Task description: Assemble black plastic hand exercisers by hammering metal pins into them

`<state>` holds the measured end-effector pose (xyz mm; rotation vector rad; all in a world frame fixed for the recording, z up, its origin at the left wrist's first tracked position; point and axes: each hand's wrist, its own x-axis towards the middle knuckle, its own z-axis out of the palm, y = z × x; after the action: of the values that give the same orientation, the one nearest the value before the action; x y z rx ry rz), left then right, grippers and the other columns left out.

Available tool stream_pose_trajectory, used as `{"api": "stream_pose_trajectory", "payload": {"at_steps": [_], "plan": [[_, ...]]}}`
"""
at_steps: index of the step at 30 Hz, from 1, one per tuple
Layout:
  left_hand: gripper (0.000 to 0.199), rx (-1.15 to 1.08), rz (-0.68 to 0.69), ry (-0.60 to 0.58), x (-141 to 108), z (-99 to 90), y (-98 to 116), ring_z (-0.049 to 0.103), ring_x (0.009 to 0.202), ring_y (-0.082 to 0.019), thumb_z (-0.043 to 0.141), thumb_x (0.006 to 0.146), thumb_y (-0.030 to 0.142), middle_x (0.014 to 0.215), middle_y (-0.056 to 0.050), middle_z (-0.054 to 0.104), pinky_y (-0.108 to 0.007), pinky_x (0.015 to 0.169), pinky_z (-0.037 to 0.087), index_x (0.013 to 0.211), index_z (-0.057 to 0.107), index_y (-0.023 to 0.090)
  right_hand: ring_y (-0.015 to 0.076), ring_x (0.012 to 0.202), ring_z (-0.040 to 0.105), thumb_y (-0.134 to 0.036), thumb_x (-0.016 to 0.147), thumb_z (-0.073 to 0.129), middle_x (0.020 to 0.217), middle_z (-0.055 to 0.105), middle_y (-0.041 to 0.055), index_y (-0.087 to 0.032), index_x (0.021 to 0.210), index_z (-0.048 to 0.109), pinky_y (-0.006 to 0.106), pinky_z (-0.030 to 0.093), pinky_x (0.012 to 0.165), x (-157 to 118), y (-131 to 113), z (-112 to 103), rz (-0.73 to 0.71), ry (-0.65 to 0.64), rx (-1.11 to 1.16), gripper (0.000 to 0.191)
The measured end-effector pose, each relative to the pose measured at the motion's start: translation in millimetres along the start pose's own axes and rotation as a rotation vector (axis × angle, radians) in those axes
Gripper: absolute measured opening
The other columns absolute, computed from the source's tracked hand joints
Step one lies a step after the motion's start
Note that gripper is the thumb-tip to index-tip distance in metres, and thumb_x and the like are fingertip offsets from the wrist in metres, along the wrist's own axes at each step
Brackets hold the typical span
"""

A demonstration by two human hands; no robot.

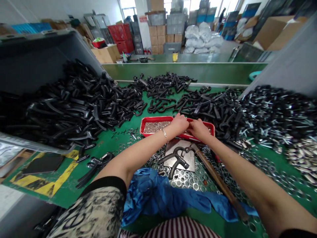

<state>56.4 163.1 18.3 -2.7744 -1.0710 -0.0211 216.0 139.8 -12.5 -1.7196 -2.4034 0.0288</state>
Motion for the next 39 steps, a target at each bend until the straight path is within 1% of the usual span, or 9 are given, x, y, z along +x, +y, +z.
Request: {"api": "stream_pose_trajectory", "payload": {"at_steps": [3,6,14,19,21,24,27,31,39], "plan": [[0.019,0.011,0.008,-0.041,17,20.1,-1,0.058,0.104,-0.028,0.056,0.089,0.012,0.094,-0.014,0.073,-0.045,0.096,0.036,0.085,0.074,0.013,0.0269,0.096,0.053,-0.024,0.09,0.058,0.098,0.068,0.0135,-0.014,0.091,0.074,0.035,0.042,0.081,0,-1,6,0.004,0.018,0.019,0.019],[0.021,0.001,-0.009,0.004,14,32.7,-1,0.058,0.103,-0.03,0.052,0.09,0.011,0.094,-0.017,0.073,-0.049,0.097,0.034,0.088,0.074,0.01,0.0278,0.099,0.054,-0.025,0.095,0.051,0.105,0.068,0.0141,-0.015,0.1,0.074,0.036,0.042,0.085,-3,2,11,0.018,0.046,0.056,0.025],[0.018,-0.215,-0.178,0.231,-2,29.6,1,0.061,0.093,-0.028,0.044,0.091,0.01,0.095,-0.015,0.067,-0.045,0.087,0.041,0.1,0.06,0.008,0.028,0.095,0.06,-0.017,0.096,0.04,0.1,0.069,0.0167,-0.011,0.108,0.068,0.039,0.045,0.086,2,4,12,0.073,0.16,0.167,0.031],[0.006,-0.646,-0.359,0.479,-63,19.6,3,0.062,0.084,-0.019,0.051,0.09,0.014,0.09,-0.007,0.064,-0.033,0.077,0.047,0.095,0.053,0.017,0.0261,0.106,0.06,-0.022,0.096,0.044,0.109,0.068,0.0118,-0.019,0.112,0.068,0.041,0.047,0.092,-38,-5,-11,-0.018,0.249,0.344,0.029],[0.006,-0.828,-0.438,0.548,-98,20.5,3,0.064,0.08,-0.017,0.055,0.089,0.016,0.089,-0.005,0.064,-0.031,0.075,0.049,0.094,0.052,0.019,0.0229,0.093,0.065,-0.027,0.096,0.049,0.101,0.07,0.0072,-0.022,0.108,0.067,0.038,0.05,0.085,-66,-14,-14,-0.023,0.169,0.524,0.023],[0.006,-1.14,-0.554,0.554,-142,27.6,5,0.068,0.074,-0.014,0.056,0.09,0.02,0.088,-0.003,0.066,-0.029,0.071,0.051,0.094,0.051,0.018,0.0183,0.071,0.066,-0.031,0.094,0.053,0.086,0.072,0.0027,-0.022,0.096,0.065,0.033,0.052,0.072,-100,-27,-9,0.047,-0.04,0.642,0.015],[0.011,-1.318,-0.622,0.51,-163,35.6,10,0.068,0.065,-0.013,0.058,0.09,0.026,0.085,-0.002,0.068,-0.026,0.065,0.051,0.097,0.053,0.018,0.0191,0.078,0.067,-0.029,0.096,0.051,0.091,0.072,0.0053,-0.02,0.093,0.064,0.031,0.05,0.074,-109,-36,-1,-0.01,-0.1,0.556,0.017],[0.015,-1.265,-0.635,0.464,-174,39.2,15,0.068,0.066,-0.012,0.06,0.089,0.031,0.095,-0.002,0.068,-0.026,0.067,0.052,0.099,0.063,0.02,0.0209,0.085,0.067,-0.028,0.099,0.047,0.094,0.071,0.0088,-0.018,0.093,0.063,0.03,0.049,0.077,-100,-42,-2,-0.077,-0.135,0.32,0.02],[0.021,-1.335,-0.684,0.326,-178,22.2,24,0.068,0.061,-0.013,0.066,0.086,0.037,0.074,0.002,0.066,-0.024,0.06,0.05,0.092,0.061,0.018,0.028,0.089,0.066,-0.009,0.092,0.047,0.093,0.072,0.0171,-0.012,0.097,0.065,0.034,0.048,0.071,-82,-75,-21,-0.259,-0.281,-0.183,0.019]]}}
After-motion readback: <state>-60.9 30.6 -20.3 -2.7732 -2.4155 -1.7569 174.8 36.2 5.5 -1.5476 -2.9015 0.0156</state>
